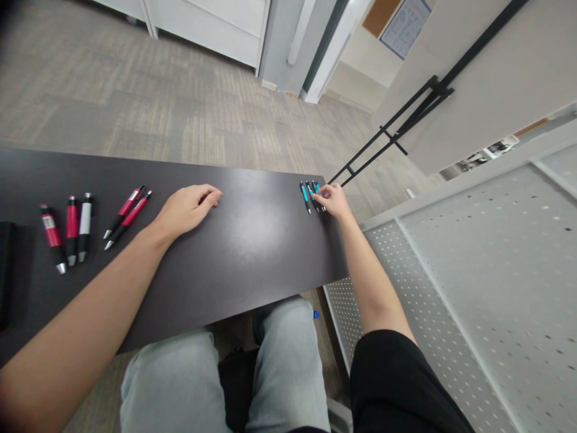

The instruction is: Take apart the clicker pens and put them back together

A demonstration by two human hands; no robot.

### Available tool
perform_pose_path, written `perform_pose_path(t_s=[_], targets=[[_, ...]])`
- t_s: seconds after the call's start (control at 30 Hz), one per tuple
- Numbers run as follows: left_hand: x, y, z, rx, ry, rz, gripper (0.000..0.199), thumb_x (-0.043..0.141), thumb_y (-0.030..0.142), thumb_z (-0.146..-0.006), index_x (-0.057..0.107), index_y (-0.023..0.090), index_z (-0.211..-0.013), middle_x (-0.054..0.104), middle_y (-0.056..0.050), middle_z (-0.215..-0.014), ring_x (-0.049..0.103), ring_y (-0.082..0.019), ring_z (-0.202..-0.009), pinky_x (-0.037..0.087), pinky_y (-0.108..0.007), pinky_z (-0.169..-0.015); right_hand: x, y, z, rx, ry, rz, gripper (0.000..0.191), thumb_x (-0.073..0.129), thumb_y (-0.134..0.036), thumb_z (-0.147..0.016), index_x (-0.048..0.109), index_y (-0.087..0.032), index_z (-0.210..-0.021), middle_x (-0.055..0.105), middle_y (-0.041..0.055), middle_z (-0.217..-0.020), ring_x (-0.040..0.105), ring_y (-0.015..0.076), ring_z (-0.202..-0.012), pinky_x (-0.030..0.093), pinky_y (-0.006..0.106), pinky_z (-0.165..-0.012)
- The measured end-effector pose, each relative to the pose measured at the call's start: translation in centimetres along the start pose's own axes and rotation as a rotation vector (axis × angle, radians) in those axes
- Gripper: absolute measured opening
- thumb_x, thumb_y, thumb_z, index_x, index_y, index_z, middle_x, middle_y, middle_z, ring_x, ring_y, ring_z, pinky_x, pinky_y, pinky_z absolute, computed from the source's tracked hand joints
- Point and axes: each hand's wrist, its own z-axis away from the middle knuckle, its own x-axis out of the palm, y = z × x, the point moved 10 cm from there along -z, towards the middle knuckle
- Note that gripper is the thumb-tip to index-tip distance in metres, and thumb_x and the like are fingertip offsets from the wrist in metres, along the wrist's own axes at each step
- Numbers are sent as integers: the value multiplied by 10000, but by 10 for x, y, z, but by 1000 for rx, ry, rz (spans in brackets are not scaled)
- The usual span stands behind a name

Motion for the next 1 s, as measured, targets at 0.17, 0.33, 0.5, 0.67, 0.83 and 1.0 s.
perform_pose_path(t_s=[0.17,0.33,0.5,0.67,0.83,1.0], targets=[[1,-3,-1,7,14,-3,523,399,657,-1160,784,303,-1159,930,-182,-1248,856,-491,-1330,609,-579,-1160,6,-8,1,-4,-9,30,249,924,-352,-981,738,-353,-816,734,149,-1302,796,336,-1097,680,551,-1246],[-1,-2,-1,10,27,-4,508,424,650,-1170,805,314,-1161,940,-162,-1237,867,-473,-1307,622,-568,-1149,4,-17,2,-20,7,99,275,919,-311,-992,758,-341,-771,728,165,-1318,767,390,-1355,647,561,-1318],[-2,-2,0,24,29,10,490,454,633,-1186,828,318,-1171,949,-159,-1246,863,-473,-1299,627,-579,-1147,2,-22,4,-17,-12,183,301,900,-355,-1044,764,-334,-777,766,150,-1364,766,373,-1358,653,547,-1298],[-1,-4,0,25,37,2,475,461,619,-1194,831,322,-1175,948,-149,-1256,863,-457,-1294,628,-564,-1141,1,-32,6,-23,-28,258,295,922,-371,-1022,779,-338,-766,809,123,-1407,757,376,-1387,692,519,-1179],[-1,-2,0,17,26,-6,501,447,631,-1189,833,311,-1170,940,-161,-1229,863,-468,-1286,628,-567,-1127,-4,-36,10,-3,8,315,295,919,-389,-1024,793,-329,-764,815,143,-1341,773,395,-1331,687,492,-940],[-2,0,0,15,23,-7,514,438,625,-1182,828,289,-1187,935,-184,-1241,861,-488,-1302,622,-589,-1142,-5,-34,13,22,30,346,301,904,-406,-1040,789,-320,-775,823,148,-1342,783,397,-1264,632,482,-849]])
